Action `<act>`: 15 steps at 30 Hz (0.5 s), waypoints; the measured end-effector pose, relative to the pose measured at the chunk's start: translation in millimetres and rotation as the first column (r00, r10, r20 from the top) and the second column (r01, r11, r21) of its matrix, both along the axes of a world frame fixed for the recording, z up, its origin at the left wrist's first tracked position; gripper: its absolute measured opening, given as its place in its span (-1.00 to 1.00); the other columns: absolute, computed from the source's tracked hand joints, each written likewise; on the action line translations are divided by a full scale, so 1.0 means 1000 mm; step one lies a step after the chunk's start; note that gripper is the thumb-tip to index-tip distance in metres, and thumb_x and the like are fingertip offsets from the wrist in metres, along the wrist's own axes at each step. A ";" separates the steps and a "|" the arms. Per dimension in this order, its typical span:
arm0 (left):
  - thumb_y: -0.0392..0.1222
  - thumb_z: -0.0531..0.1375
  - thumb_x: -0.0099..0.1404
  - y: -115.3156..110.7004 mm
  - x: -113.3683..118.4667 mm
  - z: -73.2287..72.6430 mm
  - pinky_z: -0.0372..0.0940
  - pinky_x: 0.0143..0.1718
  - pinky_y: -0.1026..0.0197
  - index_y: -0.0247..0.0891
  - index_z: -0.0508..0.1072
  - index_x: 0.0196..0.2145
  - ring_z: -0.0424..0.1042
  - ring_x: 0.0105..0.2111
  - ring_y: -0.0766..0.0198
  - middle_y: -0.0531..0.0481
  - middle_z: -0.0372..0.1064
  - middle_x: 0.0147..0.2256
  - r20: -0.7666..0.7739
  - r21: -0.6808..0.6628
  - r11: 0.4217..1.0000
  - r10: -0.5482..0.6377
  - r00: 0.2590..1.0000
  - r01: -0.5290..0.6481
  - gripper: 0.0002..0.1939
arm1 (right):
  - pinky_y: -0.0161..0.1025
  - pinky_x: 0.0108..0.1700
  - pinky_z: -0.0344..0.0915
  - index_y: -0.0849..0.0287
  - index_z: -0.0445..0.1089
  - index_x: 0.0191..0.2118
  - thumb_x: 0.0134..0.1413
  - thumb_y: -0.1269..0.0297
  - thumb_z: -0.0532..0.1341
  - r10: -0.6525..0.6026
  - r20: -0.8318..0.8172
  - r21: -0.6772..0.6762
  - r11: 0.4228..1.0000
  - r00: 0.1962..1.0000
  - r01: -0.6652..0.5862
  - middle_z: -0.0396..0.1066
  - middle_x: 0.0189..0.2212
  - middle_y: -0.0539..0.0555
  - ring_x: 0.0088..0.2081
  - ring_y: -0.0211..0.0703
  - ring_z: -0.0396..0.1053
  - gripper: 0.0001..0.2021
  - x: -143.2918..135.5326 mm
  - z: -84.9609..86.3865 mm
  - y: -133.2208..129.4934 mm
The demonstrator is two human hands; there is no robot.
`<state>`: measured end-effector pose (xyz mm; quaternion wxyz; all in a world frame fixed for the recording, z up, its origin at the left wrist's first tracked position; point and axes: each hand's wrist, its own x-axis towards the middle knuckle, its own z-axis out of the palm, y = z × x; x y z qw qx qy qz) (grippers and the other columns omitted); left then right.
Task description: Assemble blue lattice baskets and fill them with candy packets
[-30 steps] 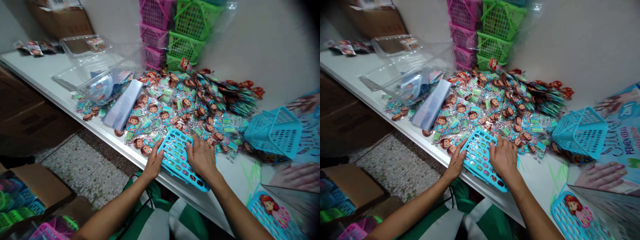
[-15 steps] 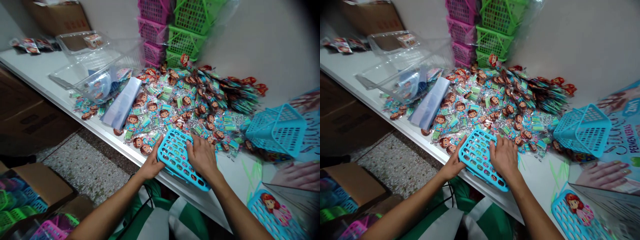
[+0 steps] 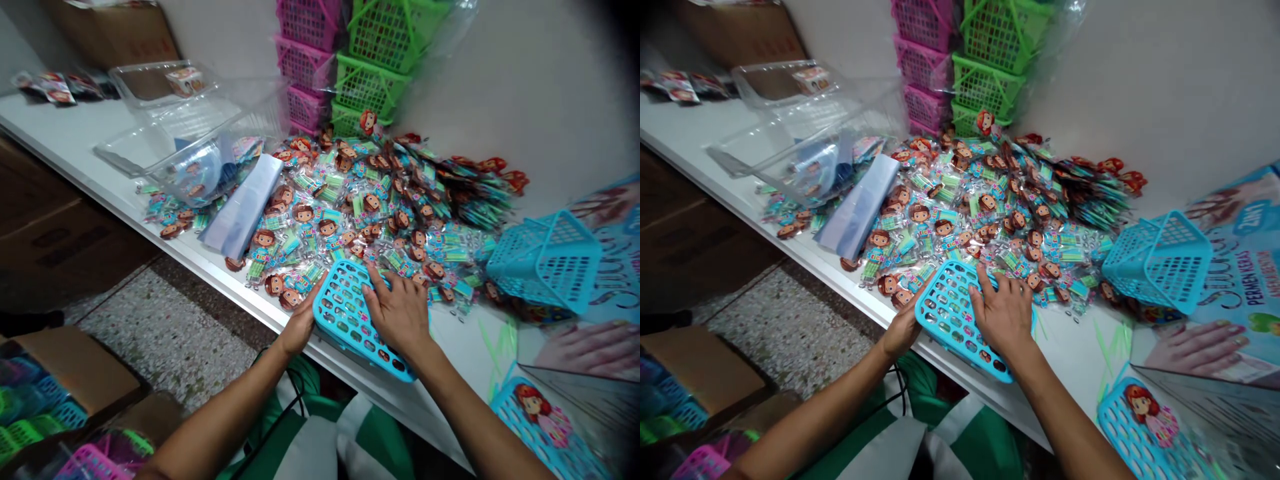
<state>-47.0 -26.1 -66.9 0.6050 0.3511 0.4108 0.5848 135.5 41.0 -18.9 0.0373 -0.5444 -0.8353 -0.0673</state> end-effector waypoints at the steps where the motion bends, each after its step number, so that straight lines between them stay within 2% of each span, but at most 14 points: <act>1: 0.10 0.05 0.31 0.000 0.001 0.001 -0.16 0.30 0.00 -0.09 0.23 0.19 -0.09 0.30 0.08 0.05 0.05 0.27 0.093 -0.019 1.000 0.001 0.996 0.001 -0.46 | 0.09 0.03 0.05 0.02 0.13 0.26 0.30 0.05 -0.10 0.002 0.004 0.006 1.000 1.000 -0.002 0.34 0.00 0.22 -0.02 0.14 0.22 -0.52 0.000 0.000 0.000; 3: 0.24 -0.07 0.31 -0.001 0.003 0.004 -0.09 0.28 -0.05 -0.17 0.23 0.20 -0.03 0.28 0.02 -0.03 0.14 0.23 0.239 -0.036 0.999 -0.013 0.971 0.023 -0.36 | 0.11 0.05 0.03 0.03 0.15 0.24 0.29 0.04 -0.09 0.007 0.006 0.018 1.000 1.000 -0.007 0.34 -0.01 0.22 -0.01 0.14 0.22 -0.52 0.000 0.000 0.000; 5: 0.29 -0.05 0.28 -0.003 0.003 0.007 -0.04 0.25 -0.08 -0.22 0.18 0.22 0.03 0.26 -0.03 -0.09 0.19 0.20 0.228 -0.040 0.998 -0.038 0.973 0.048 -0.29 | 0.12 0.05 0.04 0.04 0.15 0.24 0.29 0.05 -0.08 0.005 -0.003 0.021 1.000 1.000 -0.005 0.34 -0.01 0.23 -0.01 0.14 0.22 -0.53 0.000 -0.001 0.000; 7: 0.17 0.12 0.24 -0.005 0.003 0.008 -0.03 0.25 -0.06 -0.22 0.13 0.24 0.04 0.25 -0.05 -0.11 0.15 0.22 0.064 -0.046 0.998 -0.033 0.997 0.037 -0.29 | 0.12 0.03 0.08 0.05 0.13 0.25 0.29 0.05 -0.08 0.006 -0.030 0.011 1.000 1.000 -0.005 0.34 -0.01 0.23 -0.01 0.15 0.22 -0.52 0.001 -0.002 0.000; 9: 0.03 0.21 0.22 -0.006 0.002 0.008 -0.04 0.25 -0.02 -0.20 0.05 0.27 0.01 0.26 -0.01 -0.10 0.05 0.27 -0.104 -0.038 0.999 0.001 0.995 -0.004 -0.26 | 0.11 0.03 0.11 0.10 0.09 0.27 0.29 0.07 -0.07 0.029 -0.088 0.001 1.000 0.996 -0.029 0.31 0.04 0.24 0.01 0.15 0.22 -0.50 0.004 -0.003 0.001; 12: -0.06 0.17 0.27 -0.006 0.003 0.008 -0.06 0.26 0.01 -0.15 -0.08 0.30 -0.02 0.28 0.07 -0.10 -0.05 0.30 -0.223 0.032 0.998 0.059 0.973 -0.053 -0.25 | 0.05 0.11 0.09 0.14 0.05 0.28 0.30 0.15 -0.08 0.144 -0.208 -0.002 0.989 0.968 -0.148 0.18 0.18 0.21 0.12 0.08 0.15 -0.52 0.010 -0.003 0.002; 15: -0.09 0.13 0.30 -0.007 0.005 0.007 -0.07 0.26 0.02 -0.14 0.02 0.27 -0.02 0.27 0.10 -0.08 0.00 0.28 -0.327 0.089 0.992 0.115 0.938 -0.090 -0.36 | 0.04 0.17 0.03 0.09 0.02 0.29 0.29 0.12 -0.06 0.275 -0.261 -0.046 0.954 0.925 -0.297 0.06 0.26 0.15 0.20 0.03 0.07 -0.51 0.015 -0.001 0.000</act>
